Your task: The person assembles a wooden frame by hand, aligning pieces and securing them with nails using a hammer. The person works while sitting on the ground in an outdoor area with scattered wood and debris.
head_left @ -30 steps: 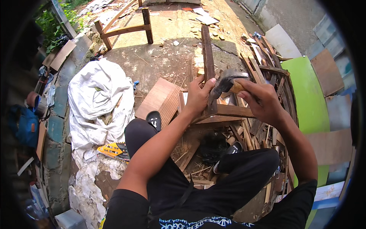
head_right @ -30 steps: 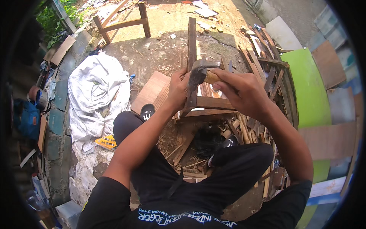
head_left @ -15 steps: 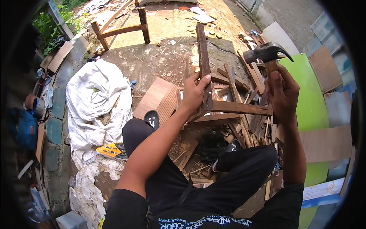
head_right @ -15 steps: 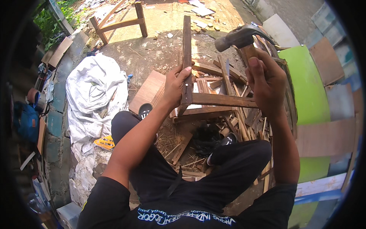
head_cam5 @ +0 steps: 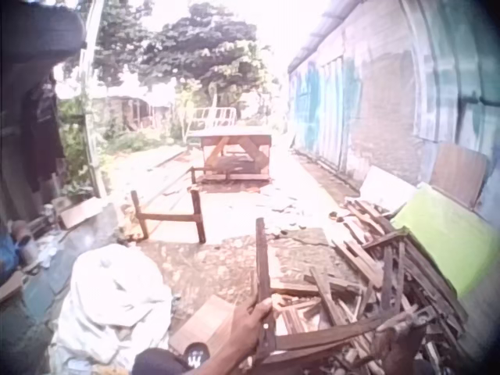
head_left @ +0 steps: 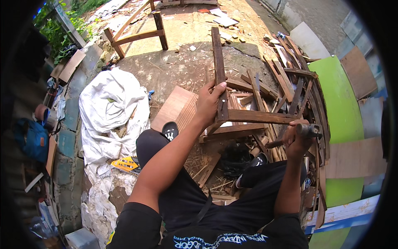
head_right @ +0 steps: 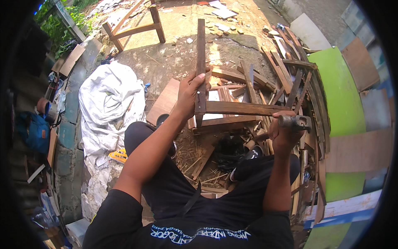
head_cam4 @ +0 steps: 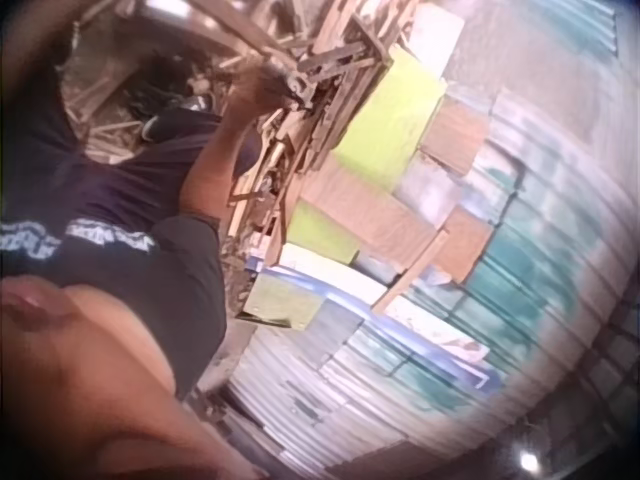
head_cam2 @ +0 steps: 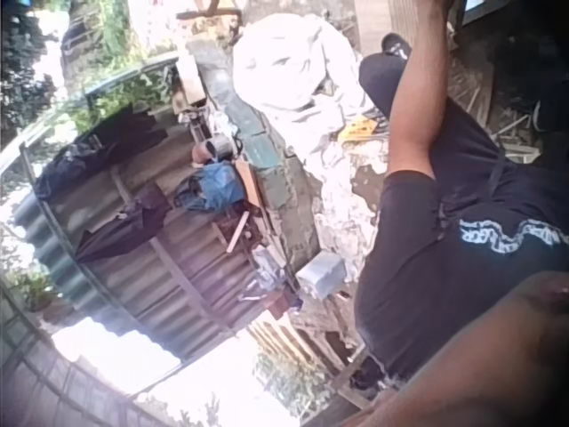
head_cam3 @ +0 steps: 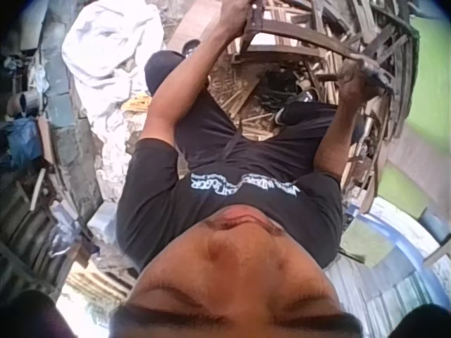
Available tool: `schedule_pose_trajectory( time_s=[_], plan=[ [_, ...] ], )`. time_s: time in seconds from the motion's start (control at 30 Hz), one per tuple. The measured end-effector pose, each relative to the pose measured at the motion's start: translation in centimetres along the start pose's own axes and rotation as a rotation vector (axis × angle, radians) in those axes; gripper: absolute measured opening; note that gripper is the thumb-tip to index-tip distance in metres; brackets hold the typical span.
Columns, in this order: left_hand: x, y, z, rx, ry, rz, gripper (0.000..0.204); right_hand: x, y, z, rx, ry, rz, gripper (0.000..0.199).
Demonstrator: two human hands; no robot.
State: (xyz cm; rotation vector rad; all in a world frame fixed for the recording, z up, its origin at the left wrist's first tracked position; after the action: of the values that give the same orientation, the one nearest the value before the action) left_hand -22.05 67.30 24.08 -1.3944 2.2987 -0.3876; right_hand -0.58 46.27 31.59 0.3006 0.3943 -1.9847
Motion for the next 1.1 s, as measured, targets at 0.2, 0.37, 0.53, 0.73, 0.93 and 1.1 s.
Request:
schedule_pose_trajectory(
  time_s=[0.2,0.37,0.53,0.73,0.93,1.1],
  plan=[
    [-0.2,-0.4,0.0,0.024,-0.02,0.001,0.042,0.3,0.0,-1.6,0.098,-0.119,-0.046,0.022],
    [-0.2,-0.2,0.2,-0.006,0.01,0.028,0.045,0.0,-2.1,-0.7,0.087,-0.172,-0.086,0.014],
    [0.0,-0.1,0.2,-0.025,-0.017,0.004,0.034,-1.7,-6.0,1.7,0.058,-0.23,0.098,0.012],
    [0.1,-0.3,-0.1,-0.023,-0.024,-0.016,0.03,-5.1,-12.4,2.8,0.512,-0.35,0.41,0.029],
    [-0.2,-0.4,-0.5,-0.021,-0.078,-0.014,0.03,-9.1,-15.6,0.6,0.451,-0.578,0.436,0.023],
    [-0.5,-0.4,-1.5,-0.172,-0.176,0.002,0.03,-10.6,-16.3,-0.9,0.595,-0.421,0.554,0.03]
  ],
)
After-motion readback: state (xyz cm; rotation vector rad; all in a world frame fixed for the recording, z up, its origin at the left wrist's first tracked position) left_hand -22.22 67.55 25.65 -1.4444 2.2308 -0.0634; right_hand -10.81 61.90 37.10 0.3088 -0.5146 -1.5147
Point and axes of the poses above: each hand's wrist, its own x-axis away from the middle knuckle, its own y-axis out of the back of the hand, z = x × y, the point moved 10 cm from there along -x, towards the middle knuckle, and after that the axes turned 9 degrees about -y, right-handed, at the moved point
